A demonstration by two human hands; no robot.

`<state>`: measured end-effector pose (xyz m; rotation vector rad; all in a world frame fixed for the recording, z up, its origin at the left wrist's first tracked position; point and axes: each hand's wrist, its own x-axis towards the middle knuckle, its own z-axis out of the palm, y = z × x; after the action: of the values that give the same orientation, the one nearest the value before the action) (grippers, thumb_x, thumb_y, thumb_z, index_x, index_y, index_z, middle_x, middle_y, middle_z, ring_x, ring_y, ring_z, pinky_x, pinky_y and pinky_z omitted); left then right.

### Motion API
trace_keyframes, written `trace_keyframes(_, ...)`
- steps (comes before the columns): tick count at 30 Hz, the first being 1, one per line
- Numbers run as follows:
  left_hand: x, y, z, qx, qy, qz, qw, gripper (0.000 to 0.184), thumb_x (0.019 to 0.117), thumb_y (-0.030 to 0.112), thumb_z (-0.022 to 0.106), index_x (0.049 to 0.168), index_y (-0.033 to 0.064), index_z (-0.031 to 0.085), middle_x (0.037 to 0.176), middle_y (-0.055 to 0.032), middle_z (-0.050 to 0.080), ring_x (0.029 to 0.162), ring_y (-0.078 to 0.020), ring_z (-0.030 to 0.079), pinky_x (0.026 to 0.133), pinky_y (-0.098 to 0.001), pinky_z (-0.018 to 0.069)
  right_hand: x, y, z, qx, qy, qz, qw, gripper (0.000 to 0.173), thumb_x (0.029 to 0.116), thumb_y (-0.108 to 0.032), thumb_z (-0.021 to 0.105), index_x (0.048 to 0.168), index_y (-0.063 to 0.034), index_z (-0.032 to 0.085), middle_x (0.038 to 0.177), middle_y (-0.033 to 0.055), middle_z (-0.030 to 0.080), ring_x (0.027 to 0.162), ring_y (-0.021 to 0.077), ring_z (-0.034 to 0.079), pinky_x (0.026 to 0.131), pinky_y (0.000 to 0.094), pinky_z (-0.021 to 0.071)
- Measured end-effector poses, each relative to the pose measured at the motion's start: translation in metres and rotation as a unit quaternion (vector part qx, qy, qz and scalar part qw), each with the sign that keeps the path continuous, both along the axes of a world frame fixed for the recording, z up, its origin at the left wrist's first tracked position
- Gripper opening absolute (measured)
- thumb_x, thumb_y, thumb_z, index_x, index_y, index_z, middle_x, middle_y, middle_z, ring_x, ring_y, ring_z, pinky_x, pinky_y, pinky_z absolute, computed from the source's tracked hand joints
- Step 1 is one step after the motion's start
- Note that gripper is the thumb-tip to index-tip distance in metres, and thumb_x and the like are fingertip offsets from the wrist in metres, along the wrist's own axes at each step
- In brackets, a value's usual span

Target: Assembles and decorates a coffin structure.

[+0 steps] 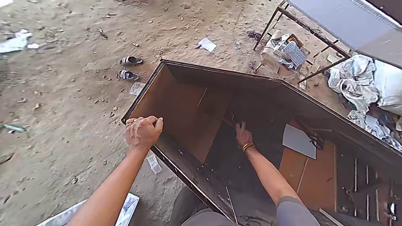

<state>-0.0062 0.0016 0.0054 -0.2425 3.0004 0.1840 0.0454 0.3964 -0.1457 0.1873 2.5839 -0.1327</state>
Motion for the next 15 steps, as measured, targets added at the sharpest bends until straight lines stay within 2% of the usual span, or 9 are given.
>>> trace_keyframes(2,0.002,-0.001,0.001,-0.004,-0.010,0.003,1.000,0.047,0.1023,0.043,0.048,0.085,0.0052,0.071,0.090,-0.0186,0.073,0.103,-0.0392,0.069,0.109,-0.0584,0.0381,0.000,-0.003,-0.005,0.011,-0.014,-0.026,1.000,0.048,0.1054,-0.016,0.044,0.152,-0.0077,0.044,0.153,0.0256,0.042,0.093,0.0393,0.072,0.078,0.0512,0.0600)
trace_keyframes(5,0.000,-0.002,0.001,-0.002,-0.015,0.010,1.000,0.046,0.1022,0.043,0.047,0.087,0.0071,0.072,0.090,-0.0167,0.074,0.104,-0.0369,0.069,0.109,-0.0567,0.0387,-0.002,-0.008,-0.011,0.024,-0.008,-0.076,0.997,0.040,0.1062,-0.025,0.047,0.140,-0.0059,0.054,0.145,0.0221,0.053,0.099,0.0374,0.072,0.081,0.0506,0.0599)
trace_keyframes(11,-0.001,-0.002,0.005,0.014,-0.023,0.004,1.000,0.045,0.1018,0.042,0.046,0.087,0.0079,0.071,0.088,-0.0129,0.074,0.101,-0.0319,0.070,0.111,-0.0519,0.0367,-0.006,-0.018,-0.005,0.030,-0.034,-0.120,0.992,0.039,0.1046,-0.026,0.051,0.139,-0.0075,0.055,0.144,0.0195,0.055,0.107,0.0369,0.070,0.085,0.0528,0.0584)
trace_keyframes(15,-0.003,-0.003,0.016,0.058,-0.073,0.012,0.996,0.044,0.1039,0.040,0.045,0.099,0.0067,0.073,0.099,-0.0132,0.075,0.108,-0.0292,0.069,0.116,-0.0514,0.0340,-0.007,-0.037,0.016,0.003,-0.060,-0.163,0.985,0.039,0.1019,-0.028,0.056,0.135,-0.0075,0.059,0.130,0.0195,0.065,0.116,0.0366,0.067,0.093,0.0576,0.0539)
